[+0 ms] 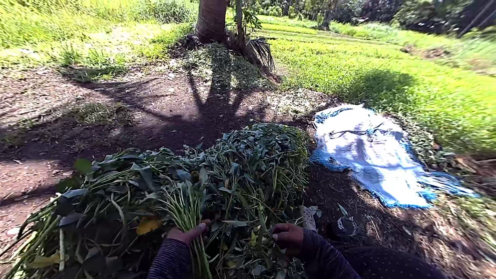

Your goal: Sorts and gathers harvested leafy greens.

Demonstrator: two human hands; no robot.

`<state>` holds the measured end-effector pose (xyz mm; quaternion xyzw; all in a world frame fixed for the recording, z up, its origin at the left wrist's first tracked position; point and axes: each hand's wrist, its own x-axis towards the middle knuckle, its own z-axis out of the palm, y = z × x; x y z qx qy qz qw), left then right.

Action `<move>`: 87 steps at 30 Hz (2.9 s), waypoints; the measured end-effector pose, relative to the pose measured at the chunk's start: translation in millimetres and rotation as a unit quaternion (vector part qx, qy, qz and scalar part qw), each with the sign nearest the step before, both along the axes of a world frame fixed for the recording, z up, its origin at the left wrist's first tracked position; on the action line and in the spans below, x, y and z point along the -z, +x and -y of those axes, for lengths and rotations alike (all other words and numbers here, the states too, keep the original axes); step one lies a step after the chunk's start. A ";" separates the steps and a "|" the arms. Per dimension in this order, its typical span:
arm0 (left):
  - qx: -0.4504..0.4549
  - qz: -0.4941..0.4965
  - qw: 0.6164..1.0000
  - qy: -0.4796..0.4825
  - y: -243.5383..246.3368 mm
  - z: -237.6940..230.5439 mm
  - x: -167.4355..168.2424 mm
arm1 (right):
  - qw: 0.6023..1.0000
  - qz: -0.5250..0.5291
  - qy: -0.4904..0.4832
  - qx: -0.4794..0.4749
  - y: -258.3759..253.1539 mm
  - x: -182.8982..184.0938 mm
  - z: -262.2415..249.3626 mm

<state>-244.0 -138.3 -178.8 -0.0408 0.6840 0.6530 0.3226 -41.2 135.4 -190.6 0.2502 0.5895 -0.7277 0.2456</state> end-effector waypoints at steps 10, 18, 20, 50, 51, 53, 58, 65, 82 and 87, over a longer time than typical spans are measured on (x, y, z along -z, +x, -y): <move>0.097 0.057 0.992 -0.050 39.4 -32.2 7.7 | 0.994 -0.036 -0.063 0.076 -5.5 12.1 28.7; 0.012 0.003 0.997 -0.081 20.7 -22.4 3.6 | 0.965 -0.024 0.175 -0.196 -2.8 24.7 39.1; -0.039 -0.053 0.994 -0.091 1.2 -4.8 1.8 | 0.883 -0.042 0.264 -0.386 -0.7 40.9 33.6; -0.028 -0.060 0.998 0.024 -15.1 -14.6 4.4 | 0.932 -0.200 0.304 0.010 -107.9 23.7 145.3; -0.013 -0.060 0.998 0.024 -14.6 -13.0 4.5 | 0.927 -0.209 0.311 -0.004 -104.5 21.6 146.8; 0.020 -0.069 0.997 0.007 -13.6 -11.0 0.9 | 0.914 -0.242 0.324 -0.022 -99.4 19.4 148.2; 0.035 -0.115 0.991 -0.062 -12.9 -2.0 -1.1 | 0.947 -0.175 0.236 -0.130 -96.8 8.4 137.4; -0.136 -0.094 0.986 -0.039 -19.9 3.4 -12.8 | 0.913 -0.204 0.289 -0.203 -75.8 21.5 135.1; -0.293 -0.154 0.935 -0.128 -44.5 11.2 6.7 | 0.828 -0.059 0.391 -0.397 49.5 46.7 78.5; -0.297 -0.127 0.946 -0.019 -30.9 7.7 -8.3 | 0.861 -0.054 0.429 -0.269 34.9 20.4 26.2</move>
